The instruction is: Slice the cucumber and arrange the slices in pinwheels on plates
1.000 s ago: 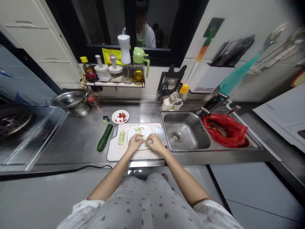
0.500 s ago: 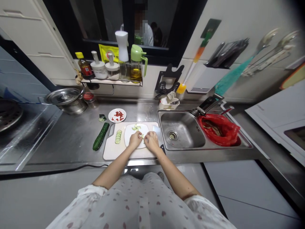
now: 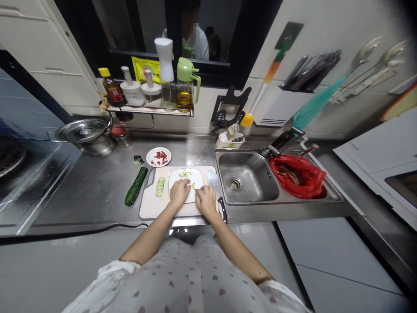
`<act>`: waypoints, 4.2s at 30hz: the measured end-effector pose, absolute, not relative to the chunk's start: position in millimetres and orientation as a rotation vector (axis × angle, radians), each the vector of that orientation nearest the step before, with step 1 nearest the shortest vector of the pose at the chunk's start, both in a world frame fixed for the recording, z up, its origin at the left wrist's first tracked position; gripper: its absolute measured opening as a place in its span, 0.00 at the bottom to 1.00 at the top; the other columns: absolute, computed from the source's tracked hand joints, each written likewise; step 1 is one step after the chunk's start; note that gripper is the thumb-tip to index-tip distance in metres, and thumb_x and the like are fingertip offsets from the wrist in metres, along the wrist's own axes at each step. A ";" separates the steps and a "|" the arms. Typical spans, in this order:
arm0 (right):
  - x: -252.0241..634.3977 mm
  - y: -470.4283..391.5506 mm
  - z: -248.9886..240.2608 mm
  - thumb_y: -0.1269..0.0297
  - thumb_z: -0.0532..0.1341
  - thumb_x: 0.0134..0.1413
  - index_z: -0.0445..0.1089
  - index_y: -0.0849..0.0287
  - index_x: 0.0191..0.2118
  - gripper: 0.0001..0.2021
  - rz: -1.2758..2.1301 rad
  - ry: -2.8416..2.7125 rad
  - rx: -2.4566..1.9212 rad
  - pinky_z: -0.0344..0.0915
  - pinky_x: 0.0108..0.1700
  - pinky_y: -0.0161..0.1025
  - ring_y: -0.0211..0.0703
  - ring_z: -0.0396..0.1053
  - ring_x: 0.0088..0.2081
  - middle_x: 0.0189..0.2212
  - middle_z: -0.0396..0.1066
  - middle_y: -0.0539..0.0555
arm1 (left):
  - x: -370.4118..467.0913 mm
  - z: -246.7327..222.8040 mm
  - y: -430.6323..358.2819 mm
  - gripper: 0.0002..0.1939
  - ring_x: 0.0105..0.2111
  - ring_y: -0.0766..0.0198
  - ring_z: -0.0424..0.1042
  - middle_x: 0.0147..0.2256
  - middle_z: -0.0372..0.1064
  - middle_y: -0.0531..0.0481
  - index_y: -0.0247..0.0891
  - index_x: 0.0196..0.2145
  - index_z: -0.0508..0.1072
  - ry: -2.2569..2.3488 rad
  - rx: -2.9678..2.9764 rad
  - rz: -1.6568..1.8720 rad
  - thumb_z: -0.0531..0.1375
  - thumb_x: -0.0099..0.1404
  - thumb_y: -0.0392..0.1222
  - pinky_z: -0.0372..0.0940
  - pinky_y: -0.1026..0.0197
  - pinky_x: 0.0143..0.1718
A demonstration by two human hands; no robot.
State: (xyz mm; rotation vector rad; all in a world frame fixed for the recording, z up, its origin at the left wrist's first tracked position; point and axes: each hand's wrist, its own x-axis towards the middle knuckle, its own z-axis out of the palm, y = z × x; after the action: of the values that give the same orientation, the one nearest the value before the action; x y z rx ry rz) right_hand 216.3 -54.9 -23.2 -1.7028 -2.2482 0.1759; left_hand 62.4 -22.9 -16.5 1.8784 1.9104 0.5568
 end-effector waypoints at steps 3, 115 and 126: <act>213.5 -58.2 -23.1 0.67 0.55 0.61 0.75 0.54 0.47 0.13 0.181 -2.249 -1.745 0.52 0.49 0.43 0.50 0.54 0.46 0.42 0.64 0.58 | 60.5 -18.3 -24.4 0.14 0.42 0.58 0.69 0.37 0.73 0.48 0.44 0.47 0.75 1.914 1.891 0.531 0.55 0.67 0.43 0.61 0.60 0.42; 217.7 -30.9 -24.8 0.57 0.58 0.61 0.75 0.53 0.46 0.13 0.220 -2.114 -2.037 0.50 0.45 0.43 0.51 0.55 0.44 0.39 0.66 0.58 | 85.5 -28.0 11.1 0.14 0.44 0.56 0.68 0.39 0.73 0.47 0.45 0.46 0.77 1.830 1.945 0.418 0.56 0.66 0.44 0.60 0.57 0.44; 226.7 -32.4 -24.2 0.61 0.56 0.63 0.75 0.55 0.47 0.13 0.200 -2.013 -1.945 0.50 0.46 0.41 0.48 0.56 0.43 0.38 0.67 0.56 | 62.6 -24.4 -31.7 0.12 0.38 0.58 0.70 0.32 0.72 0.50 0.41 0.44 0.74 1.806 1.829 0.701 0.56 0.65 0.43 0.61 0.59 0.41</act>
State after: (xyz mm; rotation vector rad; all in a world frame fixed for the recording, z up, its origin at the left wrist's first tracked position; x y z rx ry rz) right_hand 226.7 -32.4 -24.2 -1.9454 -2.0126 0.2005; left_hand 62.6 -31.7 -24.4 1.8293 1.8056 0.7013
